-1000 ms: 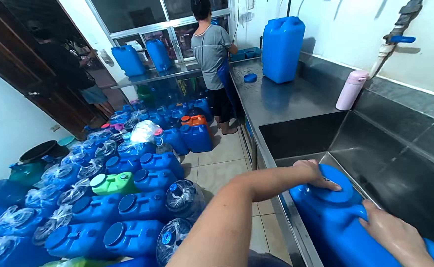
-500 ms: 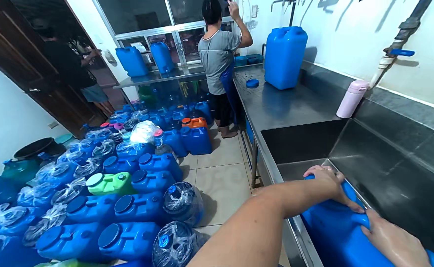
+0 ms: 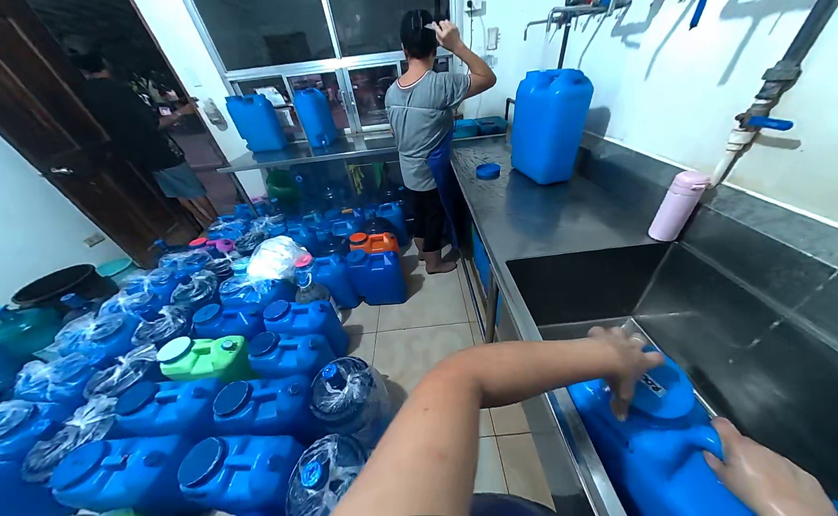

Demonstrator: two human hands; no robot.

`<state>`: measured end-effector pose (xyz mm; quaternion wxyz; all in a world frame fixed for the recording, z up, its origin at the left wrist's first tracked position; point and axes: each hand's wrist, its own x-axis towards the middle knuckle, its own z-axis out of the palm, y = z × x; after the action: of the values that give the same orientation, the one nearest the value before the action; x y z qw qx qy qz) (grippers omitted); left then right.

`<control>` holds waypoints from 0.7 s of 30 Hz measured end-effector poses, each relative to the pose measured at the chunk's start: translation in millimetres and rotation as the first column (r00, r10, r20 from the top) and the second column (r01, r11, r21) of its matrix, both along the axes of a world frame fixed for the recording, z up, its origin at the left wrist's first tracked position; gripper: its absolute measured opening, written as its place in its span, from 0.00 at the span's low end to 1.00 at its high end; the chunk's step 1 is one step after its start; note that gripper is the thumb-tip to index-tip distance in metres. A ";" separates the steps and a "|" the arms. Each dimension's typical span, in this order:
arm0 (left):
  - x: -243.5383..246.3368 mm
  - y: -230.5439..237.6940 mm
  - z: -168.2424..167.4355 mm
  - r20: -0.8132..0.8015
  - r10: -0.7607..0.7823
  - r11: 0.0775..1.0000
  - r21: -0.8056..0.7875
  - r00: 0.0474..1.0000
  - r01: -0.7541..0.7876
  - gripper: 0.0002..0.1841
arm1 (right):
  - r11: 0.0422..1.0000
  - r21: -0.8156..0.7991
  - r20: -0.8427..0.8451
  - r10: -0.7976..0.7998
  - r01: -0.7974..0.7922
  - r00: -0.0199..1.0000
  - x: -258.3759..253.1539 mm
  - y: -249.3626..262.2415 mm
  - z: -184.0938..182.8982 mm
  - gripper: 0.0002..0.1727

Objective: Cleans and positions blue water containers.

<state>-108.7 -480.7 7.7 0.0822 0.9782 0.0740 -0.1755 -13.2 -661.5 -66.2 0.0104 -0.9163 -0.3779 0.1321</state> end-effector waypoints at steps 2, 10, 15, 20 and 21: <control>21.8 0.1 -12.2 0.008 -0.057 0.997 -0.053 0.998 0.058 0.59 | 1.000 0.009 0.006 -0.001 0.001 1.000 -3.5 -1.5 0.2 0.28; 32.0 -4.6 -20.7 0.057 0.335 0.929 -0.186 0.941 -0.320 0.54 | 0.999 0.008 -0.008 -0.047 0.047 0.999 -9.0 -3.7 1.7 0.29; -3.6 7.6 -8.8 -0.049 0.434 0.851 -0.305 0.899 -0.428 0.51 | 0.999 -0.010 -0.011 -0.046 0.046 0.999 -6.4 -2.7 2.5 0.29; -0.7 7.1 -6.9 0.010 0.116 0.993 -0.001 0.993 -0.116 0.55 | 0.999 -0.033 0.047 -0.027 0.028 0.999 -8.4 -0.8 3.4 0.28; 7.5 2.3 -10.7 0.023 0.048 0.999 -0.010 0.999 -0.047 0.59 | 0.999 -0.033 0.052 -0.027 0.029 0.998 -9.3 -0.7 2.6 0.28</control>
<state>-101.3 -478.4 -3.0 0.0916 0.9778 0.0955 -0.1626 -22.6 -662.2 -63.6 -0.0131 -0.9247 -0.3629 0.1145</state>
